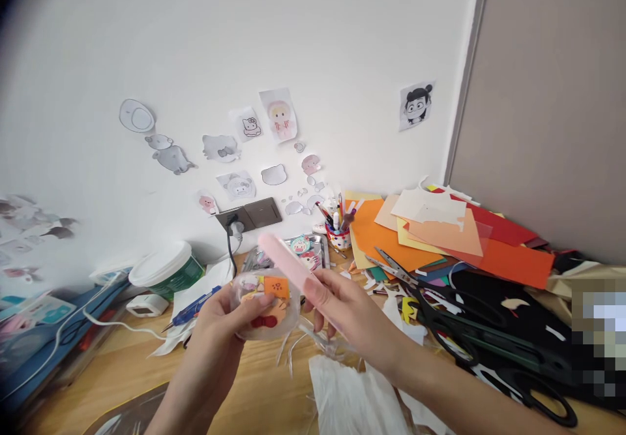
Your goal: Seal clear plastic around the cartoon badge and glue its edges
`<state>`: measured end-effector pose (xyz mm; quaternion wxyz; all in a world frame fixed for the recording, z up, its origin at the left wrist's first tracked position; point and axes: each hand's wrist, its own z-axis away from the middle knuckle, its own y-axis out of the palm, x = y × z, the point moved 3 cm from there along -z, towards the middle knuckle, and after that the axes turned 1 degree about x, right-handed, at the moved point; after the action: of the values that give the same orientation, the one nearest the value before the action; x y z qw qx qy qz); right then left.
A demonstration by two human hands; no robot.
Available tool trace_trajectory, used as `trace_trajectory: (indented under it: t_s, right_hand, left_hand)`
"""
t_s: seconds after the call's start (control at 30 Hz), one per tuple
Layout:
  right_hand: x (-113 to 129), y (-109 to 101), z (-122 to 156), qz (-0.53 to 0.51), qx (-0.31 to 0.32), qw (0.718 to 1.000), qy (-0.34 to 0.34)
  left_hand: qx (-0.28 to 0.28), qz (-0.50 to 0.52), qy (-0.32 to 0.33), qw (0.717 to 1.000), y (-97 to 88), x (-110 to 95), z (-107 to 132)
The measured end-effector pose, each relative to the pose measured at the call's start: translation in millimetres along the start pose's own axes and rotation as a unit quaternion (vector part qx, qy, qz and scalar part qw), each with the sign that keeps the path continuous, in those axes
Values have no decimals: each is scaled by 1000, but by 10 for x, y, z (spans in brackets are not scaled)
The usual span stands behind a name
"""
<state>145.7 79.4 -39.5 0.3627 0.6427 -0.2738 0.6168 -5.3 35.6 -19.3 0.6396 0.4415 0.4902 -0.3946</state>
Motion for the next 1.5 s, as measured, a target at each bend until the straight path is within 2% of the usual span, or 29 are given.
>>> trace_trajectory:
  t_s: [0.13, 0.2, 0.3, 0.37, 0.67, 0.8, 0.87, 1.0, 1.07, 1.33, 1.5]
  right_hand:
    - [6, -66, -1, -56, -85, 995, 17]
    - [25, -59, 0, -50, -64, 997, 7]
    - [38, 2, 13, -10, 20, 1000, -12]
    - [40, 33, 29, 22, 51, 998, -19]
    - [94, 0, 78, 101, 14, 994, -49]
    - [71, 13, 64, 79, 22, 996, -33]
    - [44, -14, 35, 37, -1, 999, -17]
    - [-6, -134, -23, -48, -109, 993, 10]
    - [-4, -154, -33, -62, -122, 991, 13]
    - [41, -7, 29, -25, -8, 1000, -13]
    - [62, -25, 41, 6, 12, 999, -36]
  left_hand:
    - [-9, 37, -4, 999, -8, -5, -17]
    - [-14, 52, -3, 999, -8, -3, -22]
    - [-16, 70, -10, 997, -4, 22, -29]
    - [-6, 75, -14, 997, 2, 40, -30]
    - [25, 34, -37, 998, 31, 6, 21]
    - [28, 22, -39, 999, 24, 6, 27]
    - [32, 17, -34, 999, 16, 13, 28]
    - [33, 30, -17, 999, -5, 26, 21]
    - [32, 36, -14, 999, -13, 32, 10]
    - [30, 44, -2, 999, -16, 32, -24]
    - [31, 53, 7, 998, -33, 39, -27]
